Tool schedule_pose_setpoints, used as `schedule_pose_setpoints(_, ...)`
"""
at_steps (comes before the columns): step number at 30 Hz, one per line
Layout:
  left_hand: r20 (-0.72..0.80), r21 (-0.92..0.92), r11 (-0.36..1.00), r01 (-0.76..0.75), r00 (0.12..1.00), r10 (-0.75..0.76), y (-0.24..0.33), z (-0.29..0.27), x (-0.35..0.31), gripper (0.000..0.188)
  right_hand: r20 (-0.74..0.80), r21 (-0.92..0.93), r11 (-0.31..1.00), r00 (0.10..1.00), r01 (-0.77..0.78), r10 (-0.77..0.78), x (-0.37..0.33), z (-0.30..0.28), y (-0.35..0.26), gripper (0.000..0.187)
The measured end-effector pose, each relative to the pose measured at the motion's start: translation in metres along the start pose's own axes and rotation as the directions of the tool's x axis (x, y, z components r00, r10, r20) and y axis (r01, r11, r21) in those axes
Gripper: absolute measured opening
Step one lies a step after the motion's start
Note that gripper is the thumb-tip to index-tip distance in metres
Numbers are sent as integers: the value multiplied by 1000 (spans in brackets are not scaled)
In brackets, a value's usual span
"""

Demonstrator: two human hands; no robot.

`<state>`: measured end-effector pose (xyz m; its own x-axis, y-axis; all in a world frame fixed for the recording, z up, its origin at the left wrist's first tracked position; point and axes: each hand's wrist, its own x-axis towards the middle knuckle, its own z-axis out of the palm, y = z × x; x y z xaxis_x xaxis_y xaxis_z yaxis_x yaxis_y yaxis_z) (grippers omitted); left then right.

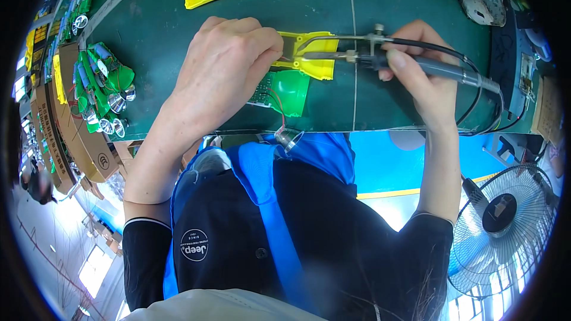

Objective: Soldering internal wiring and assembling portable solar-powered lights on an industrial assembly line.

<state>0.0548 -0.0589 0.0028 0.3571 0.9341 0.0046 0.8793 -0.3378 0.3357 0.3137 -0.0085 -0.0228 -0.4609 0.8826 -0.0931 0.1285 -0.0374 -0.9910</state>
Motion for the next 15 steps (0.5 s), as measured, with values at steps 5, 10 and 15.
schedule_pose_setpoints(5,-9,-6,1000,-2,1000,2,0,1,1,7,-223,141,980,969,139,-106,-3,17,2,27)
schedule_pose_setpoints(10,-58,-33,999,-11,998,9,-2,4,-2,7,-233,260,944,962,203,-142,-3,24,2,25)
schedule_pose_setpoints(15,-28,-31,1000,-1,1000,1,-2,2,-1,6,-52,115,993,998,-32,38,3,10,-2,29)
